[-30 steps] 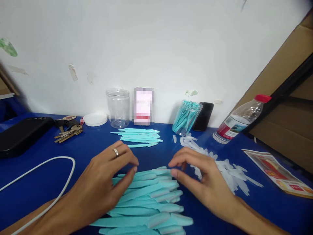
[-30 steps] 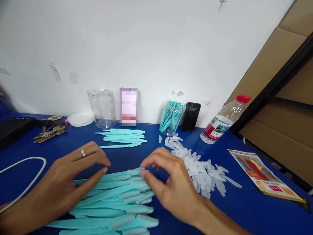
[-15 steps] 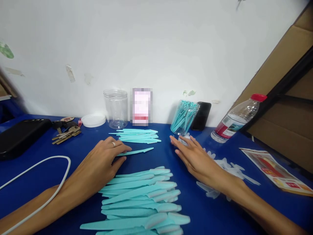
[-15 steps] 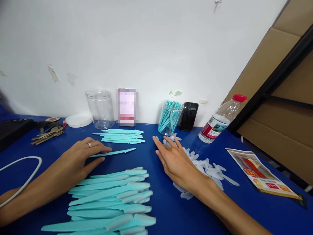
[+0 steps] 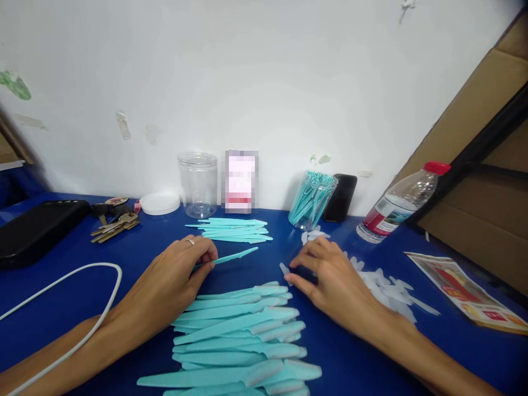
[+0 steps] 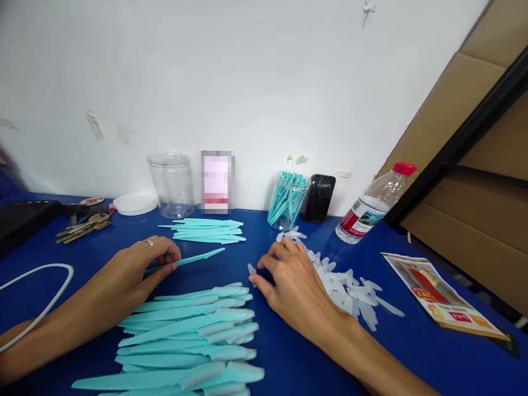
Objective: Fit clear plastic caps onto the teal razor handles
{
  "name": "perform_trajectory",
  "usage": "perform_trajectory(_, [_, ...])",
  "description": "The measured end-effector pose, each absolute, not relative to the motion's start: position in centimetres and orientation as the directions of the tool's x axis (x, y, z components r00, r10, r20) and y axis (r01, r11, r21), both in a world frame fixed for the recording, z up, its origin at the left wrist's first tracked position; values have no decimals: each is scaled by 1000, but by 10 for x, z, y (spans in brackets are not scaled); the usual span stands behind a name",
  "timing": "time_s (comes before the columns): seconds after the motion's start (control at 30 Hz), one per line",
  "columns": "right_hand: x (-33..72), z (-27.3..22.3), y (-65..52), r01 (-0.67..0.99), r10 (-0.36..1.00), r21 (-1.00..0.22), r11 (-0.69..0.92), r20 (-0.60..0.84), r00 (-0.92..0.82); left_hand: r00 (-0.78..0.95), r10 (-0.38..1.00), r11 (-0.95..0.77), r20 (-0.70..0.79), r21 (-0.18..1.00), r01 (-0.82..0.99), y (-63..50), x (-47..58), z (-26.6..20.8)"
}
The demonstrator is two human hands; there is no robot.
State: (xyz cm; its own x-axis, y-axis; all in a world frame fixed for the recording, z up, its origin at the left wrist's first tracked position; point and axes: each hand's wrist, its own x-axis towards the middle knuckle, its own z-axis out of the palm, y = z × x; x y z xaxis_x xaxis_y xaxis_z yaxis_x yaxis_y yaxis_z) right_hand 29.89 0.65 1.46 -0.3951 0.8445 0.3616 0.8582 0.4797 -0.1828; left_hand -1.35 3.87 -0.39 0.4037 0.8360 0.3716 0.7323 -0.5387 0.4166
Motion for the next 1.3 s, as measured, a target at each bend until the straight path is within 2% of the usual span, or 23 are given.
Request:
perform_trajectory(0.1, [297,13,7,859,855,-192,475,331,-399,395,826,-555,403,456,696,31,-10,-1])
perform_trajectory(0.17, [296,16,7,851,864,-250,461,343,-368,396,820,-566,413,477,673,24,-7,2])
perform_trajectory(0.3, [291,26,1,732,884,-514,447,381,-272,388,810,-584,440,540,606,9,0,10])
perform_trajectory(0.43, [286,35,-7,500,951,-812,302,222,-214,386,814,-580,435,565,586,1,5,14])
perform_trajectory(0.53, [284,39,-8,360,978,-916,179,127,-163,414,808,-588,419,555,589,1,5,13])
perform_trajectory(0.63, [281,39,-8,305,984,-940,153,118,-131,440,792,-611,424,536,583,2,4,11])
perform_trajectory(0.8, [278,37,-9,324,984,-934,153,116,-132,402,832,-554,381,569,607,-3,5,14])
perform_trajectory(1.03, [279,35,-10,350,980,-919,183,142,-139,466,784,-621,410,531,577,-1,4,12])
perform_trajectory(1.3, [278,38,-11,312,985,-938,152,117,-130,462,795,-606,393,539,585,-2,6,13])
